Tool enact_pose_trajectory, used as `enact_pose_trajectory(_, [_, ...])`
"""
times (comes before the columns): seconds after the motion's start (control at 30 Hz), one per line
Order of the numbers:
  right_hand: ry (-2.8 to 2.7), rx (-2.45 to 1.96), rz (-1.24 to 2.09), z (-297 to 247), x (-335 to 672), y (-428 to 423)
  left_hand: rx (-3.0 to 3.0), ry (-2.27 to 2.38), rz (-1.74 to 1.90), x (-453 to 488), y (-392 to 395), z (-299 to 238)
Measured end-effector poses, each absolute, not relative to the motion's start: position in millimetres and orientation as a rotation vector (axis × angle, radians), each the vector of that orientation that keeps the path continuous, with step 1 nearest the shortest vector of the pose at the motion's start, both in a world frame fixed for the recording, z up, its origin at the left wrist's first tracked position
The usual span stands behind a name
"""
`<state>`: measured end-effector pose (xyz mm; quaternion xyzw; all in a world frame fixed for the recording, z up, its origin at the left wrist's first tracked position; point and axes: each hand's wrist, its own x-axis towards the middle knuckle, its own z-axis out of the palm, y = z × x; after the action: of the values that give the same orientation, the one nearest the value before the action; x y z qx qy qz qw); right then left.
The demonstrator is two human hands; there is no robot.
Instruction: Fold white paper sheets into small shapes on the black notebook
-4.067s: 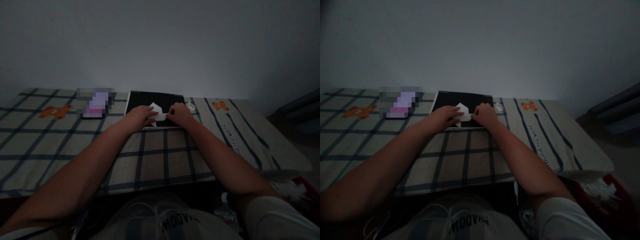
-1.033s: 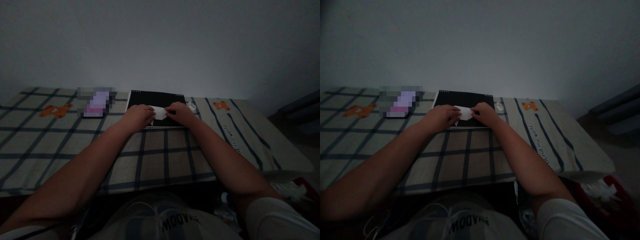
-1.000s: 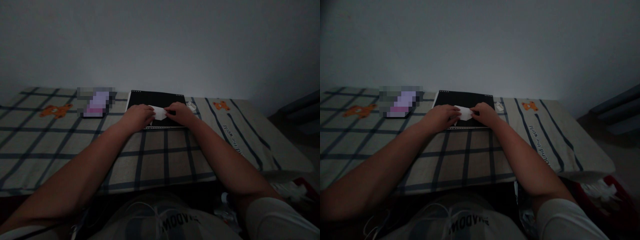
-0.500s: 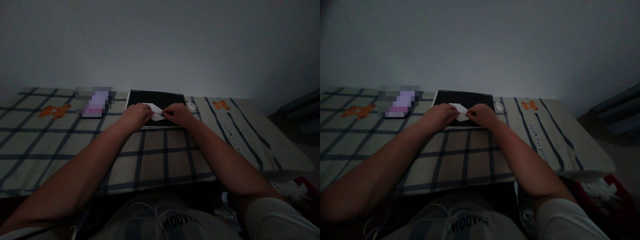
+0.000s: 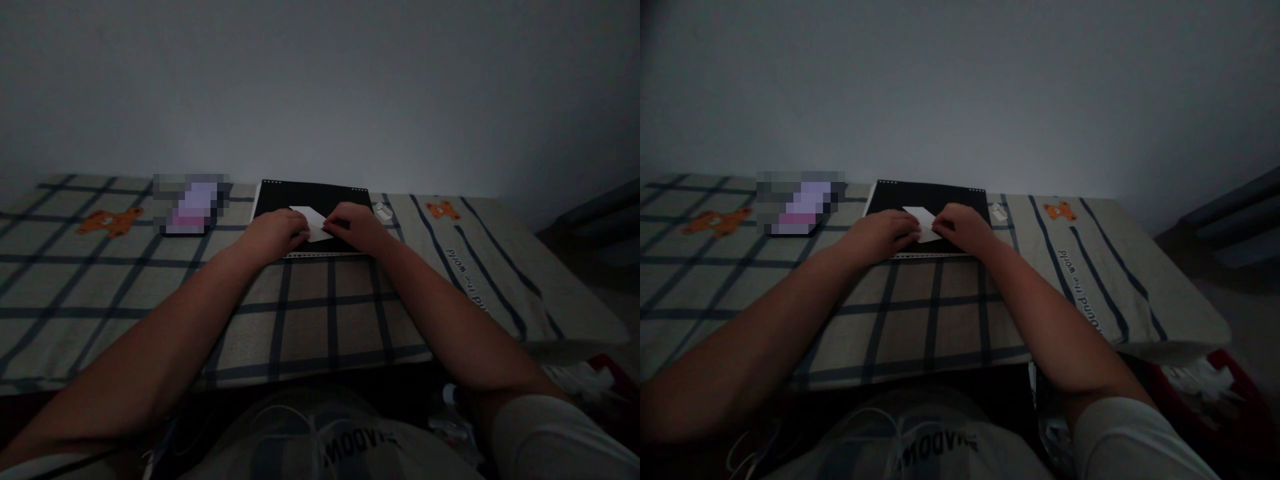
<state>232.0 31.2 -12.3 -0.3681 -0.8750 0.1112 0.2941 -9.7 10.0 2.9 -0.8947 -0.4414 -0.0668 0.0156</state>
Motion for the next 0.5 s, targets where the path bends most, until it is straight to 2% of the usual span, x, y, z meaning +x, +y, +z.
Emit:
enact_pose_trajectory(0.17, [-2.341,-0.917,0.337,-13,232,31,-2.826,-1.313,-0.248,-9,10,5])
enact_pose_trajectory(0.5, [-2.395,-0.987,0.468,-13,231,28,-2.647,-1.504,-0.145,-2,0,10])
